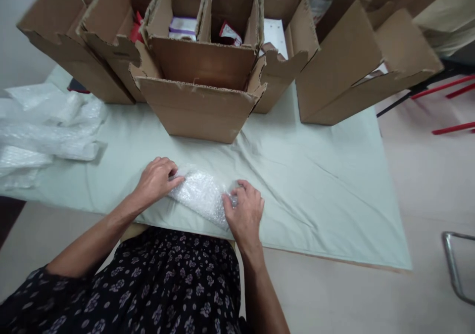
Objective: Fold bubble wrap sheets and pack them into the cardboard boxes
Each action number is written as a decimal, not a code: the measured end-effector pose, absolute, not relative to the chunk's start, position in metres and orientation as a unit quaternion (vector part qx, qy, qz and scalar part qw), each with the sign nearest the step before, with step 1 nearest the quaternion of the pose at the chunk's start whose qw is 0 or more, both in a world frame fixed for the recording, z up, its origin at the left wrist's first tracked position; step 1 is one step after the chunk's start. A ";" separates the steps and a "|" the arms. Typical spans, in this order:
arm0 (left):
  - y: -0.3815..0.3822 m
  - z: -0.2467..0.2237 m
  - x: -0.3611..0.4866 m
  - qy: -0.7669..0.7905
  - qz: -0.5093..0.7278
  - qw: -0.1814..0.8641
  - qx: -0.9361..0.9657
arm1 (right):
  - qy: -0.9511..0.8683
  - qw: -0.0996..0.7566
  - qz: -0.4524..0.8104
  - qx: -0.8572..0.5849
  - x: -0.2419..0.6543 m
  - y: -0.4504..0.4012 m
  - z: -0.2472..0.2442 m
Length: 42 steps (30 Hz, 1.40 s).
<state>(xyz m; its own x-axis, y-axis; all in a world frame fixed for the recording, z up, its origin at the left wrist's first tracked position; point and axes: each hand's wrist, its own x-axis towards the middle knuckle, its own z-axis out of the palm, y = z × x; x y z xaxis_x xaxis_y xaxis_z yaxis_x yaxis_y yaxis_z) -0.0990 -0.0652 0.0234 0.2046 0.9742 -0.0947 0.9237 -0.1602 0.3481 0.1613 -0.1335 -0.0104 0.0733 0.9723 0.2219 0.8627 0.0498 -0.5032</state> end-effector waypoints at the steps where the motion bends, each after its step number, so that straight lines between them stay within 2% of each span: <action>1: -0.067 0.025 -0.101 0.629 0.085 0.200 0.747 | -0.665 0.286 0.131 -0.678 0.160 -0.137 -0.008; 5: -0.070 0.039 -0.116 0.626 0.133 0.319 0.699 | -0.586 0.328 0.306 -0.675 0.150 -0.155 0.006; 10: -0.055 0.067 -0.137 0.591 0.146 0.303 0.733 | -0.509 0.399 0.443 -0.620 0.127 -0.172 0.013; 13: -0.032 0.075 -0.135 0.565 0.101 0.262 0.776 | -0.518 0.389 0.456 -0.610 0.115 -0.176 0.008; 17: -0.006 0.055 -0.117 0.544 0.069 0.187 0.815 | -0.575 0.317 0.388 -0.647 0.102 -0.175 0.006; 21: -0.036 0.028 -0.110 0.496 0.184 0.123 0.840 | -0.601 0.270 0.365 -0.658 0.098 -0.171 0.008; 25: -0.116 0.020 -0.122 0.371 0.315 0.197 0.851 | -0.604 0.301 0.403 -0.619 0.102 -0.168 0.007; 27: -0.149 0.020 -0.129 0.356 0.310 0.241 0.848 | -0.594 0.304 0.432 -0.607 0.106 -0.165 0.008; 29: -0.167 0.019 -0.131 0.356 0.282 0.242 0.857 | -0.559 0.298 0.478 -0.609 0.109 -0.163 0.012; 33: -0.173 0.010 -0.123 0.376 0.256 0.175 0.873 | -0.437 0.325 0.589 -0.597 0.108 -0.162 0.019; 36: -0.170 0.003 -0.117 0.396 0.291 0.160 0.856 | -0.329 0.368 0.667 -0.558 0.104 -0.165 0.017; 40: -0.165 0.003 -0.116 0.453 0.362 0.228 0.782 | -0.276 0.407 0.701 -0.516 0.107 -0.175 0.016; 42: -0.159 0.010 -0.117 0.509 0.346 0.289 0.733 | -0.342 0.440 0.639 -0.531 0.113 -0.182 0.021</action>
<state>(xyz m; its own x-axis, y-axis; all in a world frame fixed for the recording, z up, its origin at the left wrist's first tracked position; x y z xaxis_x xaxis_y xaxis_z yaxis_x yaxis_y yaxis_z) -0.1173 -0.1588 0.0098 0.2423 0.9464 0.2138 0.5461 -0.3152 0.7762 0.1135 -0.1824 0.0206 -0.0500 0.9252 -0.3762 -0.1984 -0.3784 -0.9041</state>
